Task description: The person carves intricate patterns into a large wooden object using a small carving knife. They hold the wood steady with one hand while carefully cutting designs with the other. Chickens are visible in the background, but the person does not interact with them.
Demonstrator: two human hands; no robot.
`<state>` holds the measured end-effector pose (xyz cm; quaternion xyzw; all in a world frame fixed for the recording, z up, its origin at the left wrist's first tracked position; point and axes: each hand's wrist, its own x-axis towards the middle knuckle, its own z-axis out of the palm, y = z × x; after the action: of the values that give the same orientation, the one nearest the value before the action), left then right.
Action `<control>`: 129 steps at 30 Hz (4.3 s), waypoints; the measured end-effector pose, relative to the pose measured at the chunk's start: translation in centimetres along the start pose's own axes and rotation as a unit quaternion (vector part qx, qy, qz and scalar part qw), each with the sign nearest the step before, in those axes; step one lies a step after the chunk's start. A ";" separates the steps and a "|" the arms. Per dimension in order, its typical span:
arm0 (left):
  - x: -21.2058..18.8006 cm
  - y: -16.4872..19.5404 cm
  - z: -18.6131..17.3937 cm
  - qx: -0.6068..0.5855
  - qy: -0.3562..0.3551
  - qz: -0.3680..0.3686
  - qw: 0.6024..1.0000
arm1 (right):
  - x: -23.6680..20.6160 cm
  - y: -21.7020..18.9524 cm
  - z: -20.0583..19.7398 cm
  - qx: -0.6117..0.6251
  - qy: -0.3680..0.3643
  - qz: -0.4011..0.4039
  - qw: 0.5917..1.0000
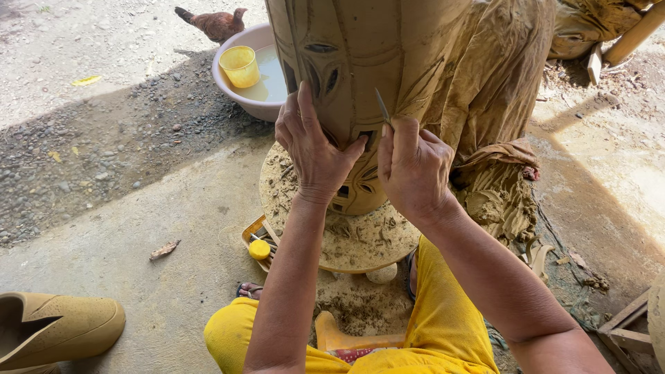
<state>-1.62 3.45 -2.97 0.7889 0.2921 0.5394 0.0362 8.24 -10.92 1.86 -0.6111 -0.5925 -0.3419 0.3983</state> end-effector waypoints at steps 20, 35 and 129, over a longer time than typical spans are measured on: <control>-2.0 1.9 1.2 0.063 0.050 0.025 0.996 | 0.5 1.4 0.3 0.009 0.020 0.032 0.999; -2.6 2.4 2.1 0.081 0.071 0.025 0.994 | 0.3 1.9 0.0 0.026 0.028 0.039 0.998; -2.8 2.6 1.0 0.051 0.032 0.010 0.998 | 0.0 3.5 0.2 0.007 0.050 0.035 0.998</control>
<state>-0.37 0.21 -4.71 0.7752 0.3125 0.5487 -0.0189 11.69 -10.64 1.45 -0.6107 -0.5526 -0.3536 0.4434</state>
